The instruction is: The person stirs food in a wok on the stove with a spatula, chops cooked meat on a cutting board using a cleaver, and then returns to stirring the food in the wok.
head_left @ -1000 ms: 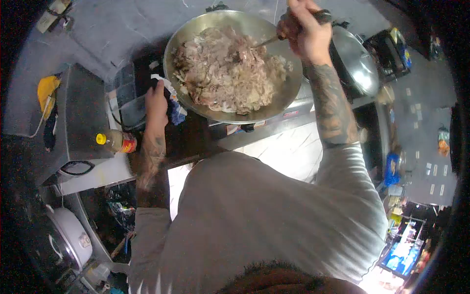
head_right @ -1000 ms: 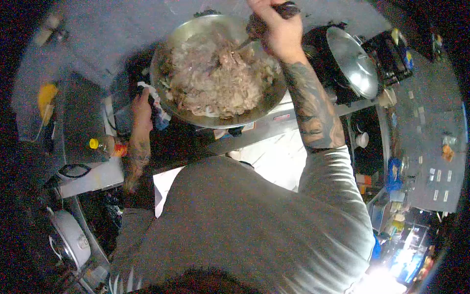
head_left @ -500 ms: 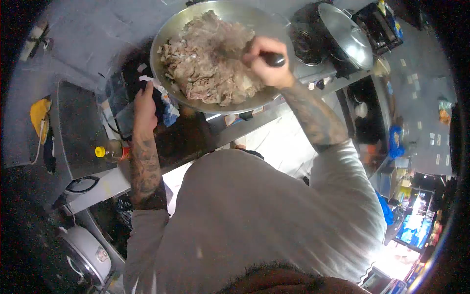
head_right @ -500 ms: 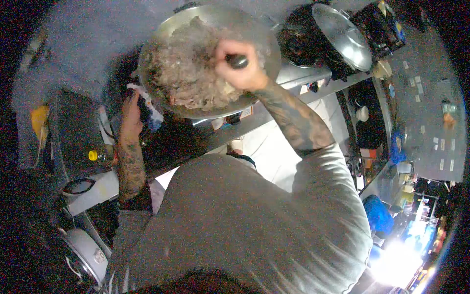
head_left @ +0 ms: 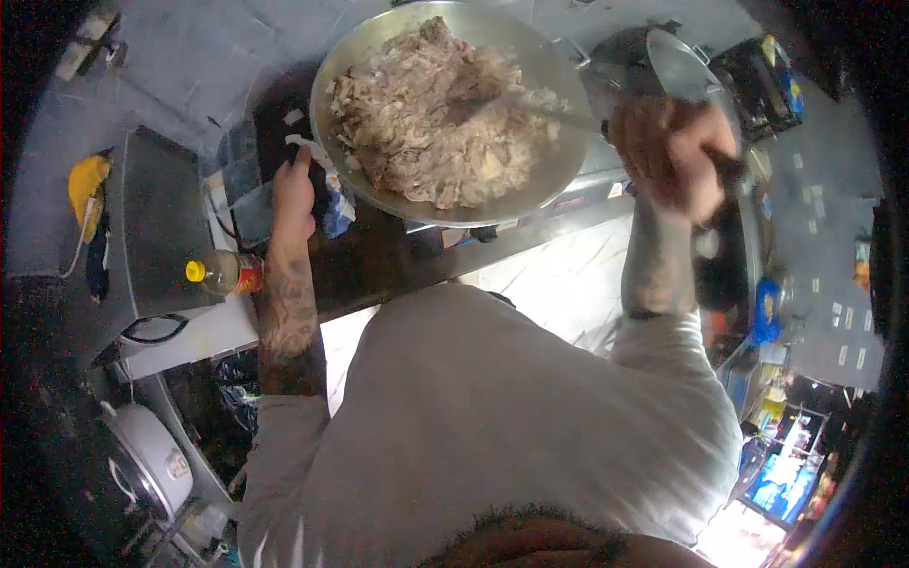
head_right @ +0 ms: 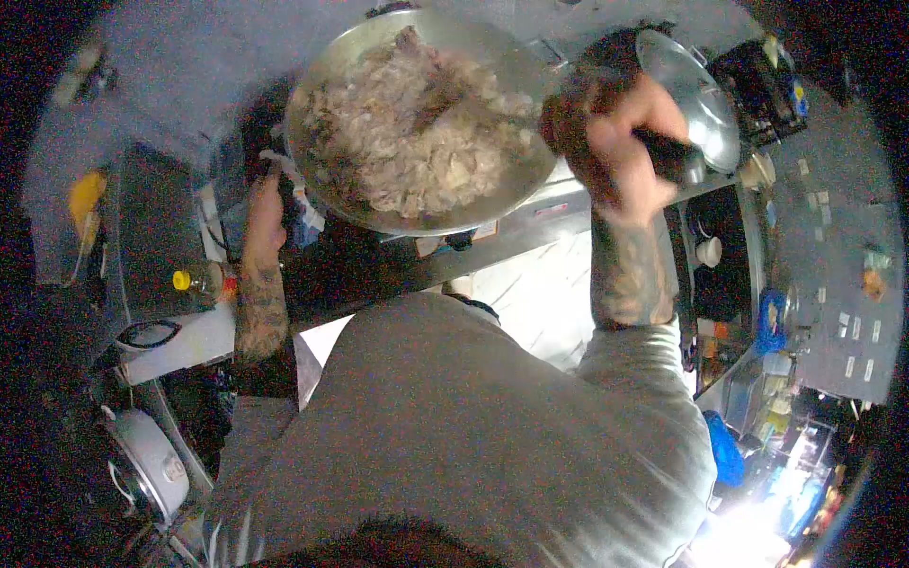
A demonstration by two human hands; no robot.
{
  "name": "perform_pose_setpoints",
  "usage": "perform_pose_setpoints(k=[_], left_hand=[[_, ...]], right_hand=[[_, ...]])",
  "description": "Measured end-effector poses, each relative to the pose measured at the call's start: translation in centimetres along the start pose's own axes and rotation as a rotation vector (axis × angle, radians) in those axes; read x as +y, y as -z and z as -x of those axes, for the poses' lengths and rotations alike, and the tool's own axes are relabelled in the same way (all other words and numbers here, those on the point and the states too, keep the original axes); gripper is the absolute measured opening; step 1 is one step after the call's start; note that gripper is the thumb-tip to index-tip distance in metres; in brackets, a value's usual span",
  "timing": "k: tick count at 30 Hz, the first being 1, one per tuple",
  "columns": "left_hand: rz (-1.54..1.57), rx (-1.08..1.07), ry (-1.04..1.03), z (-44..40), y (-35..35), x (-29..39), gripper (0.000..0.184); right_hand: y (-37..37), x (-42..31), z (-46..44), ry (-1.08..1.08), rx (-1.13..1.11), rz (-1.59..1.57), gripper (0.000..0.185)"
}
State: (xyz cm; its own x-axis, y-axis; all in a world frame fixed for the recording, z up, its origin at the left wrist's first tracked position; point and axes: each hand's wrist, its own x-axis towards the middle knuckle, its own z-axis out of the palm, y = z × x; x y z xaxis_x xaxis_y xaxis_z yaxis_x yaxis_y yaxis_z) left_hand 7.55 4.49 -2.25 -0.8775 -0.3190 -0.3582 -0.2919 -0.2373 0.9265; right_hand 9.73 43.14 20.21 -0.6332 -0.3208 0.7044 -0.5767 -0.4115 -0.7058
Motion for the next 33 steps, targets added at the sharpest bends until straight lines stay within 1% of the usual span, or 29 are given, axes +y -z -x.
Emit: perform_pose_setpoints(k=[1,2,3,4,5,6,7,8,9,11,12,13,15,16,17,18,19,21,22,23,25,26,27,28,31,32,33], left_hand=[[0.003,0.012,0.003,-0.1,0.1,-0.2,0.055],[0.035,-0.013,0.026,-0.3,0.1,-0.3,0.050],[0.068,-0.038,0.049,-0.5,0.2,-0.4,0.044],[0.072,-0.027,0.048,-0.6,0.4,-0.4,0.044],[0.008,-0.025,0.026,-0.6,0.5,-0.3,0.043],[-0.057,-0.020,0.002,-0.5,0.6,-0.3,0.043],[-0.062,-0.013,0.000,-0.3,0.6,-0.1,0.043],[-0.104,0.035,-0.002,-0.1,0.4,0.3,0.042],[-0.142,0.084,-0.005,0.1,0.1,0.7,0.042],[-0.165,0.099,0.016,1.1,-0.3,1.8,0.043],[-0.185,0.108,0.036,1.4,-0.6,2.2,0.045],[-0.181,0.114,0.031,1.5,-0.8,2.3,0.045],[-0.070,0.033,-0.017,1.6,-1.1,2.6,0.051],[-0.067,0.042,-0.023,1.0,-0.8,2.0,0.051],[-0.073,0.102,-0.017,0.0,-0.5,0.8,0.052],[-0.082,0.162,-0.010,-0.5,-0.2,0.4,0.053],[-0.080,0.171,-0.022,-0.2,-0.4,1.1,0.053],[-0.213,0.257,-0.021,1.1,-1.6,2.2,0.053],[-0.190,0.258,-0.070,0.9,-1.6,1.9,0.049],[-0.186,0.264,-0.074,0.9,-1.6,2.4,0.049],[-0.315,0.256,-0.202,1.6,-1.5,2.2,0.045],[-0.315,0.259,-0.193,1.2,-1.1,1.6,0.045],[-0.384,0.254,-0.237,0.4,-0.3,1.1,0.044],[-0.452,0.246,-0.285,-0.1,0.1,0.8,0.043],[-0.518,0.268,-0.303,0.4,-0.2,1.5,0.044],[-0.513,0.270,-0.304,0.6,-0.4,1.7,0.044],[-0.546,0.293,-0.333,0.9,-0.5,1.9,0.044]], right_hand=[[-0.3,0.0,1.0,-0.004,-0.020,-0.007,0.020],[-0.6,0.0,1.9,-0.009,-0.041,-0.013,0.019],[-1.2,1.4,3.5,-0.006,0.034,0.119,0.016],[-1.9,2.8,5.1,-0.012,0.110,0.250,0.018],[-1.7,4.2,5.5,0.091,-0.059,0.625,0.023],[-2.5,5.5,6.0,0.065,-0.120,0.624,0.026],[-1.7,7.7,6.8,-0.009,-0.311,0.527,0.016],[-1.7,10.7,7.9,0.036,-0.305,0.419,0.016],[-1.3,11.0,7.5,0.065,-0.353,0.459,0.015],[1.2,9.4,5.9,-0.045,-0.386,0.458,0.013],[3.0,9.0,5.7,-0.149,-0.278,0.386,0.005],[4.2,8.8,4.7,-0.166,-0.098,0.310,0.007],[6.5,8.4,2.7,-0.146,0.266,0.135,0.014],[6.8,6.8,0.7,-0.197,0.411,0.030,0.019],[7.6,6.0,-0.7,-0.142,0.337,-0.104,0.024],[7.7,4.7,-1.9,-0.138,0.386,-0.133,0.025],[8.2,4.0,-2.3,-0.104,0.271,-0.188,0.026],[7.7,3.2,-2.3,-0.055,0.089,-0.276,0.028],[6.9,3.1,-1.6,-0.024,0.132,-0.203,0.029],[6.7,4.4,-0.4,-0.016,0.209,-0.155,0.019],[7.3,8.3,1.6,-0.062,0.301,-0.052,0.019],[8.0,10.8,2.5,-0.084,0.260,0.105,0.018],[8.3,12.4,3.0,-0.104,0.220,0.263,0.018],[7.5,12.2,2.4,-0.155,0.151,0.004,0.018],[6.9,8.3,-0.4,-0.156,0.186,0.038,0.017],[6.7,7.2,-1.6,-0.121,0.256,-0.023,0.021],[7.6,6.0,-3.1,-0.087,0.203,-0.061,0.023]])
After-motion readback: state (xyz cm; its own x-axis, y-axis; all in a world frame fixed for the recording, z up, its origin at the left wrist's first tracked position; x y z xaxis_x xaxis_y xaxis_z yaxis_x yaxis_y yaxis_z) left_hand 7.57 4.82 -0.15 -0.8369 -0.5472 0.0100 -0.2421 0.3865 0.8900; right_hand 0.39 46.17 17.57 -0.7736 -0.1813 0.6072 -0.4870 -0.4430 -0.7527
